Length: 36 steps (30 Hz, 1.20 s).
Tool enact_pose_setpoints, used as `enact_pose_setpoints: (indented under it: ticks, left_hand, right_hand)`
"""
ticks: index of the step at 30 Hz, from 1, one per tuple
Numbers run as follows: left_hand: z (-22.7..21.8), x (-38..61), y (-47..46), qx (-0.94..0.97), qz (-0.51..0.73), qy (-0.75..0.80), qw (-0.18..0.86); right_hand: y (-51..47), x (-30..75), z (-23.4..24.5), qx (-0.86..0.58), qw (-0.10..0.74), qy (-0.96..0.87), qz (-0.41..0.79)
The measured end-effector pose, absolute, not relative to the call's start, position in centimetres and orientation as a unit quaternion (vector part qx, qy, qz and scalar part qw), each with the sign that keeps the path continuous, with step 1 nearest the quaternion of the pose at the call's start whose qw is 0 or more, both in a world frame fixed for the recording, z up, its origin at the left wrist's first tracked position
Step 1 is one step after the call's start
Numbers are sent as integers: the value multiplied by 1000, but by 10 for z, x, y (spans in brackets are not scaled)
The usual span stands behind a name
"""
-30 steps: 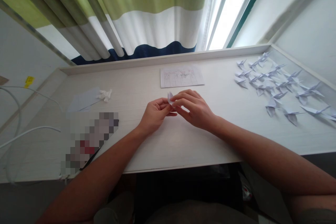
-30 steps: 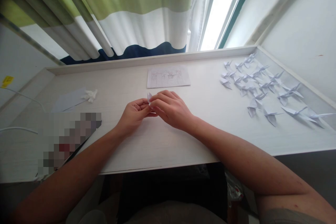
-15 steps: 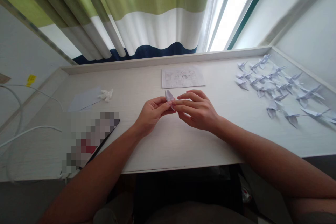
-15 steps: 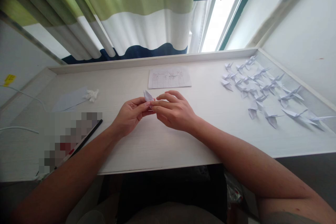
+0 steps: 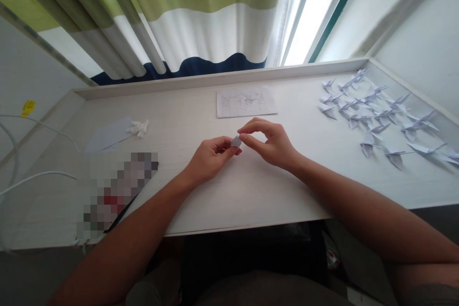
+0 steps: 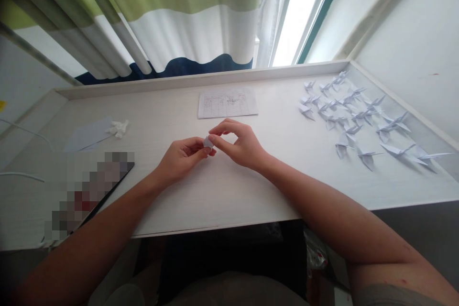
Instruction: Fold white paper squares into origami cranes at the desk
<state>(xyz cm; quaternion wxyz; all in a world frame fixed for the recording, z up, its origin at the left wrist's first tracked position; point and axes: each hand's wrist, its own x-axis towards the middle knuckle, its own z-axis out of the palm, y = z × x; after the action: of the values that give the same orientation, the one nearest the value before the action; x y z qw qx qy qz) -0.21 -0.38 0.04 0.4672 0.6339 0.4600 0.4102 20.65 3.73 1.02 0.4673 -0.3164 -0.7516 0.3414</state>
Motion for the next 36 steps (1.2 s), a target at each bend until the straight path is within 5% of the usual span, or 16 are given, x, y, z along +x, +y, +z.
enact_pose_setpoints:
  ticks: [11, 21, 28, 36]
  left_hand:
    - [-4, -12, -2, 743, 340, 459, 348]
    - [-5, -16, -4, 804, 406, 346, 262]
    - [-8, -7, -1, 731, 471, 375, 321]
    - [-4, 0, 4, 598, 530, 463, 383]
  right_hand:
    - [47, 216, 19, -361, 311, -685, 551]
    - [52, 216, 14, -335, 274, -651, 624]
    - [48, 207, 6, -370, 270, -678, 575]
    - [37, 205, 6, -264, 441, -777, 363]
